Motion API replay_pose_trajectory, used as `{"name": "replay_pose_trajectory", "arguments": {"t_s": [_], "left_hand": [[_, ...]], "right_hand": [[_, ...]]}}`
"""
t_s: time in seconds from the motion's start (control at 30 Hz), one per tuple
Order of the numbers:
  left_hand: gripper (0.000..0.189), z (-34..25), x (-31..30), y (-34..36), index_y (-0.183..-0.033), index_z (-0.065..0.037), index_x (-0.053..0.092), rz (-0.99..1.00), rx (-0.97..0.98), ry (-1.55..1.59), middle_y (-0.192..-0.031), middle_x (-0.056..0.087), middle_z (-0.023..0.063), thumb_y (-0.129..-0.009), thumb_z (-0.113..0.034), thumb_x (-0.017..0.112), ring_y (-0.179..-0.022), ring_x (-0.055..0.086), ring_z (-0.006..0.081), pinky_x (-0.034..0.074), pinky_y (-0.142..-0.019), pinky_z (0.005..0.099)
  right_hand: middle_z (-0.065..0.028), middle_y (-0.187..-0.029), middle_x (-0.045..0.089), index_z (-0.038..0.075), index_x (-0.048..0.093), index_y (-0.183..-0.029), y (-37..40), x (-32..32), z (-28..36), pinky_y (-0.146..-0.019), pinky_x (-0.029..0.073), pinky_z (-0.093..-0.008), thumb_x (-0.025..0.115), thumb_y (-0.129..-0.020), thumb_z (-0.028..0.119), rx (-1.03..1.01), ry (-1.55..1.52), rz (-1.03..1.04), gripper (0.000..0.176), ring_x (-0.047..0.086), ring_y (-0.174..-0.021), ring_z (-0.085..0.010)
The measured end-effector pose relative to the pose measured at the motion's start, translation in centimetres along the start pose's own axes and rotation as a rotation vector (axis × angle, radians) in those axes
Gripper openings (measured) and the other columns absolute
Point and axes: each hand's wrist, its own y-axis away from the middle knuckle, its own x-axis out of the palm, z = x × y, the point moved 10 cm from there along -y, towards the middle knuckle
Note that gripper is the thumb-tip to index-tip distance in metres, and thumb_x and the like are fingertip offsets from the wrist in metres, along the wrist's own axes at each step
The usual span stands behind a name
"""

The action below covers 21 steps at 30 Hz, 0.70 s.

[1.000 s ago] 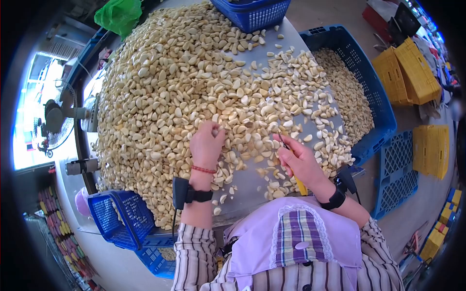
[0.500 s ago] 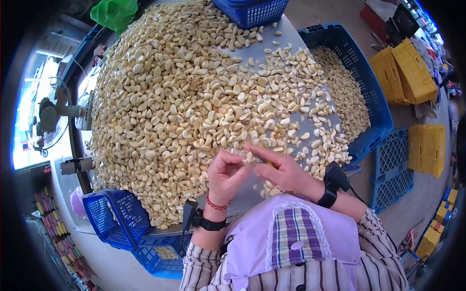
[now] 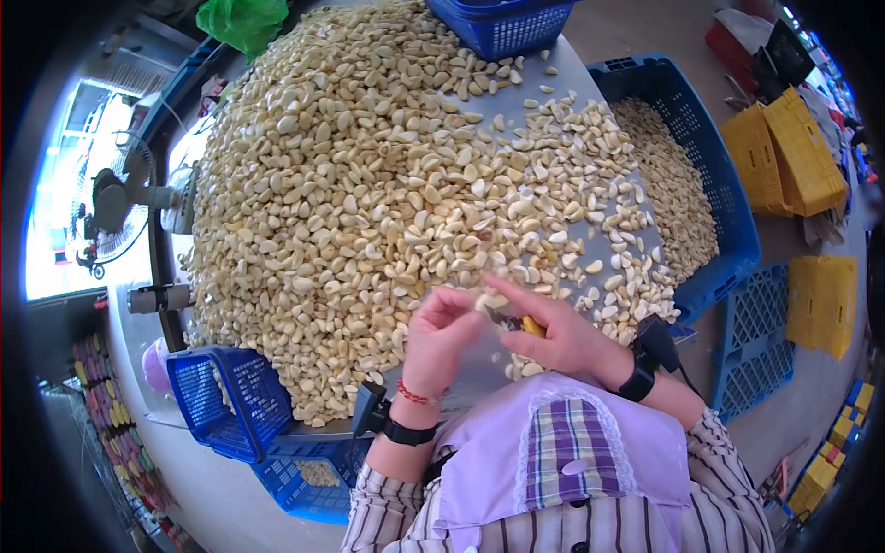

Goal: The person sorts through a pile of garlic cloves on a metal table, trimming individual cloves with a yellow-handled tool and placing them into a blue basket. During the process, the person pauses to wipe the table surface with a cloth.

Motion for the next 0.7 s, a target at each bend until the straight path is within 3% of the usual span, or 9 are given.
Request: {"name": "replay_pose_trajectory", "arguments": {"t_s": [0.1, 0.27, 0.37, 0.43, 0.47, 0.53, 0.6, 0.67, 0.7], "left_hand": [[0.015, 0.0, 0.8, 0.5, -0.088, -0.006, 0.056, 0.048, -0.045, -0.052, -0.080, 0.061, 0.0023, -0.079, -0.006, 0.068, -0.063, 0.054, 0.0070, 0.043, -0.053, 0.0200], [0.021, 2.1, 2.3, 0.6, -0.087, -0.005, 0.055, 0.293, -0.127, 0.393, -0.083, 0.063, 0.0067, -0.076, -0.014, 0.071, -0.061, 0.055, 0.0089, 0.042, -0.048, 0.0199], [0.023, 2.3, 2.2, 0.7, -0.088, -0.006, 0.054, 0.281, -0.145, 0.477, -0.079, 0.062, 0.0095, -0.074, -0.015, 0.071, -0.056, 0.053, 0.0115, 0.037, -0.039, 0.0207], [0.022, -1.1, 3.7, 1.7, -0.087, -0.006, 0.053, 0.619, 0.031, 0.656, -0.079, 0.059, 0.0080, -0.073, -0.014, 0.070, -0.056, 0.053, 0.0144, 0.039, -0.042, 0.0201], [0.024, -3.1, 3.2, 0.8, -0.093, -0.005, 0.055, 0.601, 0.126, 0.697, -0.077, 0.056, 0.0063, -0.073, -0.012, 0.068, -0.055, 0.052, 0.0156, 0.040, -0.045, 0.0194], [0.028, -7.2, 0.1, -0.7, -0.104, -0.006, 0.057, -0.066, 0.374, 0.711, -0.073, 0.054, 0.0041, -0.078, -0.012, 0.064, -0.058, 0.053, 0.0173, 0.042, -0.049, 0.0203], [0.027, -7.7, -5.8, -5.3, -0.107, -0.003, 0.060, -0.099, 0.217, 0.370, -0.072, 0.056, 0.0027, -0.082, -0.013, 0.062, -0.062, 0.054, 0.0178, 0.046, -0.055, 0.0268], [0.023, -10.9, -8.3, -8.5, -0.103, -0.004, 0.064, -0.401, 0.329, -0.927, -0.084, 0.063, 0.0064, -0.083, -0.016, 0.063, -0.071, 0.060, 0.0234, 0.050, -0.064, 0.0348], [0.023, -10.6, -9.4, -9.8, -0.103, -0.004, 0.064, -0.398, 0.333, -0.927, -0.084, 0.063, 0.0064, -0.083, -0.016, 0.063, -0.071, 0.060, 0.0234, 0.050, -0.064, 0.0348]], "right_hand": [[-0.0064, -0.118, 0.061, 0.014, 0.039, -0.140, -0.2, 0.4, 0.2, -0.084, 0.044, -0.0259, 0.059, -0.087, 0.018, -0.041, -0.143, 0.019, 0.057, 0.056, -0.096, -0.0099], [-0.0039, -0.113, 0.063, 0.013, 0.044, -0.137, 0.0, 1.9, 0.8, -0.085, 0.043, -0.0245, 0.059, -0.089, 0.016, -0.041, -0.181, 0.184, 0.051, 0.055, -0.093, -0.0093], [-0.0033, -0.098, 0.064, 0.013, 0.044, -0.138, -0.3, 1.4, 1.0, -0.073, 0.045, -0.0211, 0.056, -0.090, 0.014, -0.078, -0.169, 0.142, 0.049, 0.057, -0.078, -0.0075], [0.0000, -0.077, 0.056, 0.014, 0.045, -0.137, -0.2, -1.8, -4.2, -0.055, 0.042, -0.0170, 0.052, -0.092, 0.012, 0.238, -0.570, -0.164, 0.045, 0.048, -0.057, -0.0039], [0.0033, -0.067, 0.045, 0.014, 0.046, -0.136, -0.3, -3.1, -4.6, -0.043, 0.033, -0.0153, 0.049, -0.094, 0.014, 0.201, -0.631, -0.274, 0.042, 0.037, -0.046, -0.0021], [0.0032, -0.066, 0.046, 0.013, 0.046, -0.135, -0.2, -3.9, -5.3, -0.044, 0.034, -0.0156, 0.048, -0.095, 0.015, 0.223, -0.660, -0.295, 0.040, 0.038, -0.047, -0.0025], [0.0034, -0.066, 0.046, 0.011, 0.047, -0.135, -0.1, -3.8, -5.7, -0.045, 0.035, -0.0159, 0.047, -0.096, 0.018, 0.252, -0.625, -0.292, 0.039, 0.039, -0.047, -0.0028], [0.0032, -0.067, 0.048, 0.011, 0.047, -0.134, -0.4, -2.9, -5.6, -0.045, 0.035, -0.0161, 0.049, -0.095, 0.019, 0.256, -0.551, -0.261, 0.040, 0.040, -0.048, -0.0024], [0.0030, -0.068, 0.049, 0.010, 0.047, -0.134, -0.4, -2.4, -5.5, -0.046, 0.036, -0.0162, 0.051, -0.095, 0.021, 0.261, -0.477, -0.226, 0.041, 0.041, -0.048, -0.0020]]}}
